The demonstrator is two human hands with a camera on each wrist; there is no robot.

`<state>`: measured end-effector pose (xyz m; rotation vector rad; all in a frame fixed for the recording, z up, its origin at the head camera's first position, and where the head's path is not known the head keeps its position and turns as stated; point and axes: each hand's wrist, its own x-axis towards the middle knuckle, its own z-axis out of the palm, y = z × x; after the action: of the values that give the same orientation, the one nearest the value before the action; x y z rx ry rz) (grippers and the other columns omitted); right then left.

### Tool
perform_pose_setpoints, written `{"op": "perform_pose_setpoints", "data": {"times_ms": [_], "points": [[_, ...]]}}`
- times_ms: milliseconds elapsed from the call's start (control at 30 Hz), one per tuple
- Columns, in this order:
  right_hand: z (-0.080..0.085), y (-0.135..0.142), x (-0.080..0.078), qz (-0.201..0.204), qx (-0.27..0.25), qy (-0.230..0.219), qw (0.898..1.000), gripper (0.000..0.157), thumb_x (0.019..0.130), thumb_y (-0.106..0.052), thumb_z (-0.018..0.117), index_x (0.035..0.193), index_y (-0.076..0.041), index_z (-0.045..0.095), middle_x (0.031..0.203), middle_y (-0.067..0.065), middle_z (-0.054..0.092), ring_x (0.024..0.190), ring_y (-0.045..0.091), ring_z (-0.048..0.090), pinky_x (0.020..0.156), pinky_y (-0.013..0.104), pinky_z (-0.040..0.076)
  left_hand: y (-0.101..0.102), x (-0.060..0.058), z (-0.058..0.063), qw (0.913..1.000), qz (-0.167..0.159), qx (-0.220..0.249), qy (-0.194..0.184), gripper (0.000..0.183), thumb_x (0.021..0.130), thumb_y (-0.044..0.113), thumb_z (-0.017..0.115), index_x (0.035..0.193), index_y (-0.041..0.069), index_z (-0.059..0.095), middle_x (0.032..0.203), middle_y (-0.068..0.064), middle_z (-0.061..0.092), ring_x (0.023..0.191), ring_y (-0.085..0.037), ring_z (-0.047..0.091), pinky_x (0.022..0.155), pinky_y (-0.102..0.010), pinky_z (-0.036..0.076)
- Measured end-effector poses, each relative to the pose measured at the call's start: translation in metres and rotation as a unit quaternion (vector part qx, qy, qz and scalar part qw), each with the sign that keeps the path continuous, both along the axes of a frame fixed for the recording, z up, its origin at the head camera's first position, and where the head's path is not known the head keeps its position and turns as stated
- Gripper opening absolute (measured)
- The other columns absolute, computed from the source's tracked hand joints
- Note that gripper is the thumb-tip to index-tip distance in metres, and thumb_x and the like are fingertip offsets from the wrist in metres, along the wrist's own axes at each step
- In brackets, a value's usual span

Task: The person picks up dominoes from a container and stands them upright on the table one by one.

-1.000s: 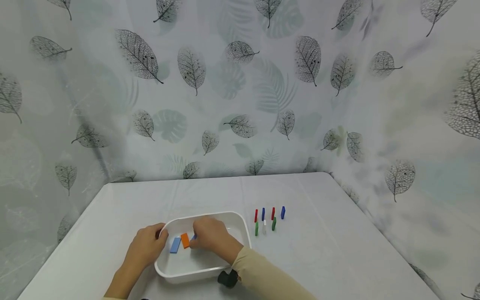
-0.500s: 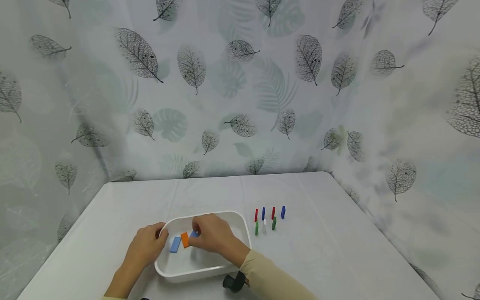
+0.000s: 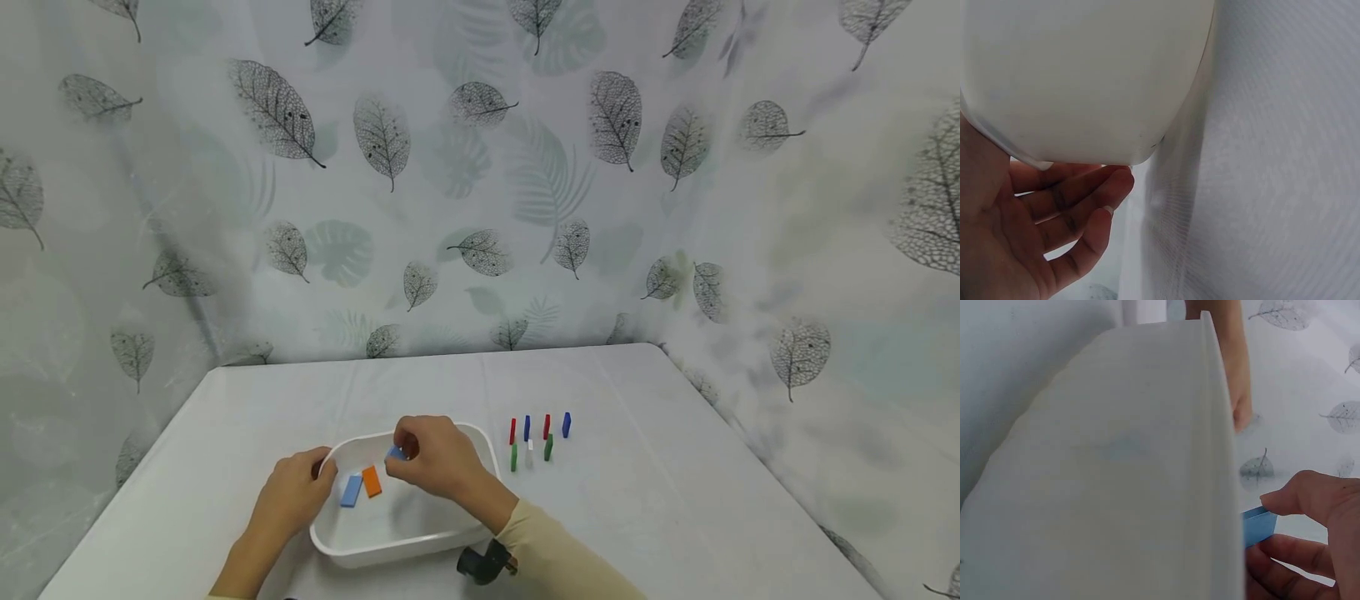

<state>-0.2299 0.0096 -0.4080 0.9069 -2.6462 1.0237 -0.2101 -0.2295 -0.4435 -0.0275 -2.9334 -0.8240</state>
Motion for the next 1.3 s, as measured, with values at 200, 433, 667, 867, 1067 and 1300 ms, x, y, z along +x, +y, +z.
{"op": "perform_pose_setpoints", "data": {"times_ms": [200, 433, 667, 867, 1067, 1300], "points": [[0.002, 0.007, 0.000, 0.000, -0.035, 0.017, 0.999, 0.012, 0.087, -0.020, 0.080, 0.092, -0.017, 0.070, 0.078, -0.011, 0.062, 0.070, -0.001, 0.054, 0.062, 0.017, 0.048, 0.000, 0.000, 0.001, 1.0000, -0.002, -0.003, 0.005, 0.036, 0.101, 0.016, 0.057, 0.125, -0.008, 0.068, 0.097, -0.011, 0.072, 0.079, -0.023, 0.058, 0.073, -0.045, 0.054], [0.004, 0.019, 0.000, 0.005, -0.074, 0.012, 0.997, 0.009, 0.088, -0.015, 0.079, 0.092, -0.016, 0.071, 0.078, -0.013, 0.062, 0.073, 0.003, 0.058, 0.066, 0.019, 0.051, 0.000, 0.000, 0.000, 1.0000, -0.003, 0.001, 0.004, 0.036, 0.101, 0.016, 0.057, 0.125, -0.007, 0.068, 0.103, -0.014, 0.073, 0.081, -0.023, 0.059, 0.078, -0.050, 0.056], [0.006, 0.033, 0.001, 0.000, -0.105, 0.019, 0.994, 0.008, 0.090, -0.014, 0.079, 0.093, -0.014, 0.072, 0.080, -0.013, 0.064, 0.076, 0.007, 0.063, 0.069, 0.022, 0.053, 0.000, 0.001, -0.001, 1.0000, 0.001, 0.000, 0.002, 0.037, 0.101, 0.017, 0.056, 0.127, -0.008, 0.067, 0.110, -0.018, 0.073, 0.085, -0.025, 0.062, 0.086, -0.056, 0.055], [0.008, 0.042, 0.002, 0.001, -0.123, 0.029, 0.992, 0.007, 0.090, -0.012, 0.079, 0.092, -0.013, 0.072, 0.080, -0.010, 0.066, 0.075, 0.006, 0.063, 0.069, 0.026, 0.056, -0.001, 0.001, -0.003, 1.0000, -0.001, 0.003, 0.001, 0.035, 0.101, 0.017, 0.056, 0.124, -0.007, 0.069, 0.102, -0.014, 0.073, 0.081, -0.023, 0.059, 0.079, -0.050, 0.056], [0.011, 0.052, 0.001, -0.009, -0.139, 0.027, 0.990, 0.008, 0.091, -0.012, 0.079, 0.095, -0.013, 0.073, 0.080, -0.011, 0.068, 0.075, 0.006, 0.064, 0.067, 0.026, 0.056, -0.002, 0.000, -0.004, 1.0000, 0.000, 0.002, 0.005, 0.037, 0.101, 0.018, 0.056, 0.125, -0.007, 0.068, 0.107, -0.017, 0.073, 0.084, -0.024, 0.063, 0.083, -0.054, 0.056], [0.012, 0.064, -0.001, -0.016, -0.156, 0.035, 0.987, 0.009, 0.090, -0.011, 0.080, 0.096, -0.013, 0.073, 0.081, -0.010, 0.070, 0.075, 0.007, 0.066, 0.066, 0.027, 0.057, -0.002, 0.000, -0.004, 1.0000, 0.004, 0.004, 0.001, 0.038, 0.102, 0.019, 0.055, 0.127, -0.008, 0.067, 0.113, -0.020, 0.072, 0.089, -0.026, 0.065, 0.090, -0.058, 0.053]]}}
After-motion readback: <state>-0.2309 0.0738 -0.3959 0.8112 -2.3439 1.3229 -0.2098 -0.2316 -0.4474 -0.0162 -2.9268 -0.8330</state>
